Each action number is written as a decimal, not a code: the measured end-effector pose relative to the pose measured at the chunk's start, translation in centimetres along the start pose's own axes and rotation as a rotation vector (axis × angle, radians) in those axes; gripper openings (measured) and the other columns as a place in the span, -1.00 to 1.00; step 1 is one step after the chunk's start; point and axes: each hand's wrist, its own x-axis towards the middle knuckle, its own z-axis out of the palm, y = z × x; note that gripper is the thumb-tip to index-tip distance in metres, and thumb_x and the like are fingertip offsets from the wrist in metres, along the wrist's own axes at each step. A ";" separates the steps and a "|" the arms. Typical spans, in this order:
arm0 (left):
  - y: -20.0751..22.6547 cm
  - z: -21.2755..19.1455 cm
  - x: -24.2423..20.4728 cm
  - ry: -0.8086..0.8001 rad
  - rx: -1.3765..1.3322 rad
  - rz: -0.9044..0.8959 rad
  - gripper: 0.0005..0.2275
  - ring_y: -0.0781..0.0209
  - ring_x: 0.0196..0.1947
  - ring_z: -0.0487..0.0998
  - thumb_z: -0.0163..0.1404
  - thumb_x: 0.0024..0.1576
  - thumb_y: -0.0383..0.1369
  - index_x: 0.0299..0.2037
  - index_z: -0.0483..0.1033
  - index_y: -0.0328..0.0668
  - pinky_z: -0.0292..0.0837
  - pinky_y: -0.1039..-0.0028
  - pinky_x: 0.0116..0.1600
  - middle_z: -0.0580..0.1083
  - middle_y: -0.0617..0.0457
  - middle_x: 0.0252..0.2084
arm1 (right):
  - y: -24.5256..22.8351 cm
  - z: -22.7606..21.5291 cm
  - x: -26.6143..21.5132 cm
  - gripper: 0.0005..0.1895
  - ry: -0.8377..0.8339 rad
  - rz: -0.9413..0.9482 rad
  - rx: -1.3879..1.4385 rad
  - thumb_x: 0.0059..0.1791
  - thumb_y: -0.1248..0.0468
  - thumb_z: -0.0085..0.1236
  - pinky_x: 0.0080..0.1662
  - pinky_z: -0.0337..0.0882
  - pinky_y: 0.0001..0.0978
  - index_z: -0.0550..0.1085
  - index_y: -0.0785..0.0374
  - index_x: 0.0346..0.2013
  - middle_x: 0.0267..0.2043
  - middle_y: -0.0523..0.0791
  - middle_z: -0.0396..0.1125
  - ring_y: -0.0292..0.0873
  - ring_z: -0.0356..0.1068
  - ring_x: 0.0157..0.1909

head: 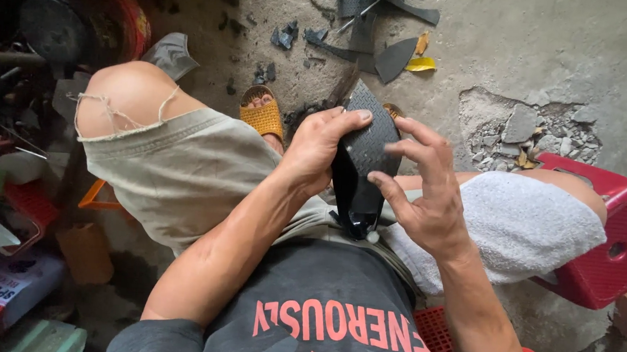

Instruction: Trimming and fitting a rubber sole piece onto a high-heeled shoe using a knife.

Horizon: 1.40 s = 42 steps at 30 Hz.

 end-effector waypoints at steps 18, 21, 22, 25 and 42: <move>4.8 2.7 -6.7 -0.593 0.280 0.028 -0.60 0.26 -0.22 0.56 0.18 0.09 -0.33 0.05 0.42 -0.47 0.50 0.53 -0.11 0.54 -0.03 -0.15 | -2.9 -2.3 -3.1 -0.26 0.101 -0.342 -0.163 0.05 0.19 0.38 0.46 0.36 0.13 0.14 0.35 0.35 0.37 0.21 0.21 0.34 0.28 0.44; 5.0 3.7 -7.8 -0.553 0.386 0.108 -0.67 0.35 -0.23 0.50 0.17 0.12 -0.31 -0.02 0.45 -0.38 0.46 0.57 -0.12 0.51 0.07 -0.19 | -1.9 -2.1 -4.5 -0.17 0.143 -0.353 -0.344 0.08 0.11 0.41 0.44 0.42 0.14 0.07 0.22 0.44 0.51 0.16 -0.02 0.28 0.14 0.52; 5.0 4.1 -8.2 -0.509 0.506 0.138 -0.70 0.41 -0.27 0.45 0.14 0.15 -0.33 0.01 0.45 -0.34 0.41 0.62 -0.18 0.48 0.12 -0.22 | -1.7 -2.2 -4.7 -0.27 0.139 -0.386 -0.462 0.11 0.10 0.39 0.40 0.46 0.11 0.16 0.16 0.41 0.52 0.10 -0.03 0.27 0.10 0.54; 5.1 5.3 -9.4 -0.460 0.759 0.218 -0.77 0.47 -0.31 0.35 0.09 0.21 -0.32 -0.02 0.44 -0.26 0.31 0.65 -0.22 0.39 0.19 -0.28 | -1.9 -2.5 -4.7 -0.42 0.103 -0.463 -0.631 0.16 0.12 0.30 0.39 0.39 0.18 0.26 0.12 0.39 0.52 0.04 -0.02 0.26 0.05 0.54; 5.0 5.3 -10.0 -0.572 1.085 0.415 -0.73 0.38 -0.13 0.39 0.02 0.23 -0.33 0.06 0.39 -0.30 0.37 0.53 0.01 0.47 0.09 -0.10 | -3.2 -2.8 -4.7 -0.59 0.122 -0.451 -0.578 0.14 0.27 0.15 0.39 0.26 0.30 0.35 0.36 0.25 0.37 0.02 0.23 0.32 0.25 0.40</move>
